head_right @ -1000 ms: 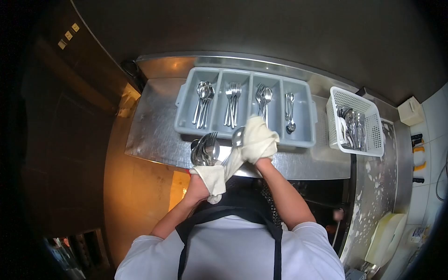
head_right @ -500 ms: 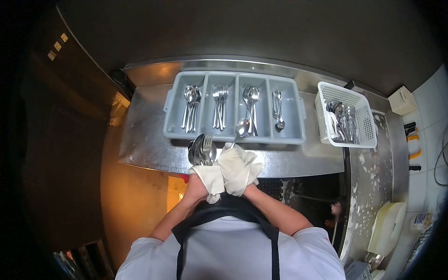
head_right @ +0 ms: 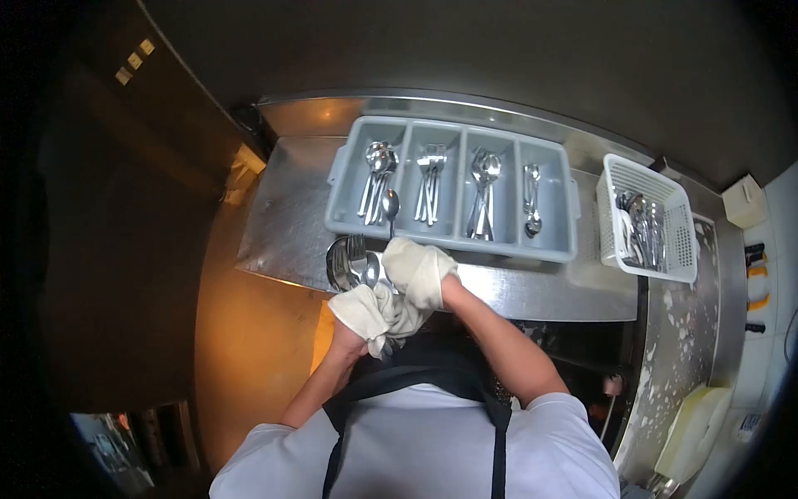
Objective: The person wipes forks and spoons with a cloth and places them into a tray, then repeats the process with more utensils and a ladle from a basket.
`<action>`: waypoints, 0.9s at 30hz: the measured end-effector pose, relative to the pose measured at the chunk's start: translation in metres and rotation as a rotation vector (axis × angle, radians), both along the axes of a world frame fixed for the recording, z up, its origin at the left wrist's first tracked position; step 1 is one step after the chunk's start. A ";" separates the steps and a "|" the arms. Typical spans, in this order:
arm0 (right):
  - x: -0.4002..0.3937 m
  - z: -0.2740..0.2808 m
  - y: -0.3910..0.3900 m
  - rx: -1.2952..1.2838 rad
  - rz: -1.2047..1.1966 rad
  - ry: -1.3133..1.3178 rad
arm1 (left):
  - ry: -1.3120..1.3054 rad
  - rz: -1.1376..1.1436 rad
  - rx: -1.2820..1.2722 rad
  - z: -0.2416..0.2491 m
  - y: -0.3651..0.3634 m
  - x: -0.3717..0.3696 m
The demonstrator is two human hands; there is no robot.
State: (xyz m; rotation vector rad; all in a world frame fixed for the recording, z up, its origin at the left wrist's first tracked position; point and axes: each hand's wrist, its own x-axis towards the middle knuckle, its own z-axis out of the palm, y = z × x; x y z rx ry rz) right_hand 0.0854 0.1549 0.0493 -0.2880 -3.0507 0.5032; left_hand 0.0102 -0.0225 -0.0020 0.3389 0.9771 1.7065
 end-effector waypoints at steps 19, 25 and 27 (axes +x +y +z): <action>-0.004 0.003 -0.018 -0.260 -0.159 0.512 | 0.023 0.032 -0.124 0.012 -0.002 -0.007; 0.004 0.015 -0.024 -0.015 -0.362 0.369 | 0.376 0.012 -0.153 0.025 0.008 0.010; -0.001 -0.001 -0.021 -0.614 -0.620 0.437 | 0.434 0.024 -0.129 0.026 0.008 0.014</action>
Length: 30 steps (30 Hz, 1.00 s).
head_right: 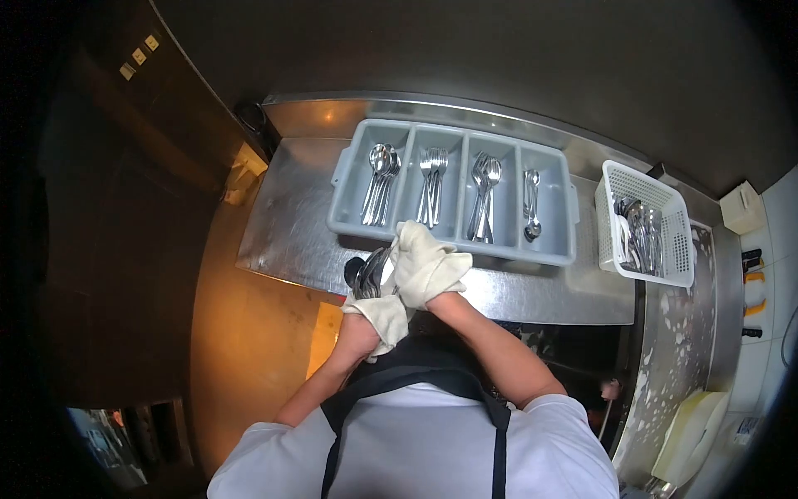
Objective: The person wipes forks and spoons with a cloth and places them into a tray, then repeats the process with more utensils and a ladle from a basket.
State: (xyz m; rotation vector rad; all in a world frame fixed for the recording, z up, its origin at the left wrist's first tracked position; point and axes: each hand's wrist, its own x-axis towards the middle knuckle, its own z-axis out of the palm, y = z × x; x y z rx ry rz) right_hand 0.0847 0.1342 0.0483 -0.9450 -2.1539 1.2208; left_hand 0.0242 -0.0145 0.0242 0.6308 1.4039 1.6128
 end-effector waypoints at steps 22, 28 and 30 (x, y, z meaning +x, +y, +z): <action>0.038 -0.020 -0.001 0.540 0.169 -0.350 | -0.065 -0.187 -0.082 0.011 0.016 0.004; 0.064 -0.049 -0.008 0.575 -0.085 -0.216 | 0.263 -0.244 0.081 -0.005 0.021 0.012; 0.066 -0.032 -0.015 0.595 -0.003 -0.283 | -0.037 -0.264 0.041 0.001 0.025 0.013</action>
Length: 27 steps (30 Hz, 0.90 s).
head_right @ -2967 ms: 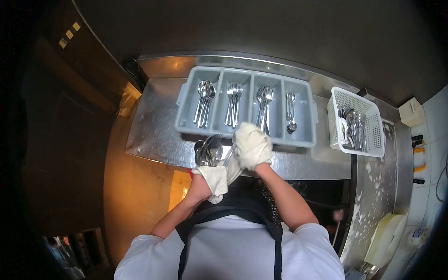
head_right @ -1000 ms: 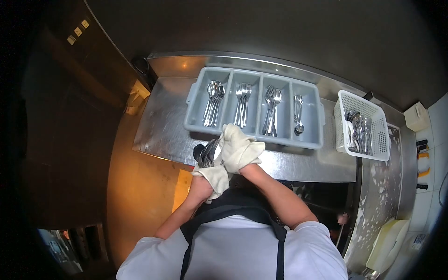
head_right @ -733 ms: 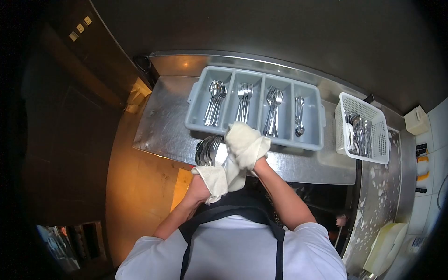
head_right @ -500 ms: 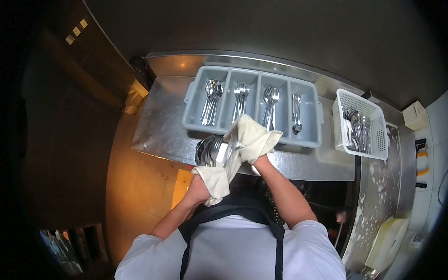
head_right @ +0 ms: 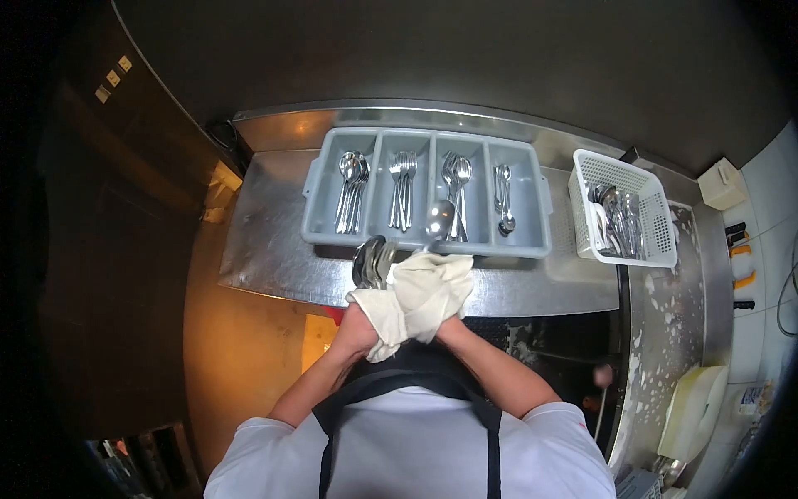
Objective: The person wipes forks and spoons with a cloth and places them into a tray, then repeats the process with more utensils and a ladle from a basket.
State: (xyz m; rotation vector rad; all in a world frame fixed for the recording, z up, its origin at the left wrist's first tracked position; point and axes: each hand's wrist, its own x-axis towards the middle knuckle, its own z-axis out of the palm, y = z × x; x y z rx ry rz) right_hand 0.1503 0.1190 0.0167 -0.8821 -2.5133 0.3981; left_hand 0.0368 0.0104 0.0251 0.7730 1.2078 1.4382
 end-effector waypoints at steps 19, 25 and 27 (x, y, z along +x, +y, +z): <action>0.004 -0.030 -0.002 -0.050 0.125 0.299 | -0.151 -0.003 -0.061 -0.027 -0.021 0.007; -0.001 0.052 0.007 0.349 0.076 -0.254 | 0.010 0.113 -0.092 -0.019 -0.023 0.008; -0.003 0.052 0.014 0.374 -0.035 -0.262 | 0.021 0.094 -0.121 -0.006 -0.022 0.001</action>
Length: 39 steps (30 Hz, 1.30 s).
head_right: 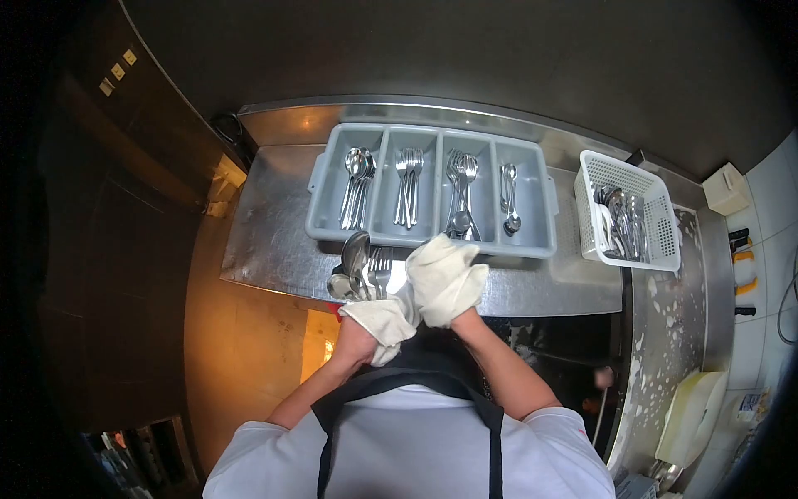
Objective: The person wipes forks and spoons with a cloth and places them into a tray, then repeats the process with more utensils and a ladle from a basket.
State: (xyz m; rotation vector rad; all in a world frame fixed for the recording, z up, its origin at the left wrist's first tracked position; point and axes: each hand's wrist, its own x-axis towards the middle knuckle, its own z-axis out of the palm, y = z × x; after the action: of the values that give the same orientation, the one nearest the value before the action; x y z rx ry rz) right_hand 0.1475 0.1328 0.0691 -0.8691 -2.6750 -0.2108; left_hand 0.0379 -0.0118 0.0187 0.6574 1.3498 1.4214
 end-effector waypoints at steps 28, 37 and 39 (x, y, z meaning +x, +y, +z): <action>0.056 -0.065 0.030 -0.634 -0.234 0.592 | 0.130 -0.080 0.061 0.018 0.006 0.001; 0.038 -0.042 0.002 -0.584 -0.083 0.258 | 0.129 -0.156 0.057 0.017 0.020 0.009; 0.040 -0.037 0.003 -0.709 -0.129 0.401 | 0.377 -0.179 0.138 0.005 0.018 0.013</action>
State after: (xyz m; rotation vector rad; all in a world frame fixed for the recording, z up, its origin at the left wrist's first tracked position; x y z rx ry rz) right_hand 0.1879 0.1358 0.0325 -1.1254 -2.3049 0.8411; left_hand 0.0510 0.0064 0.0238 1.1530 1.4450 1.2945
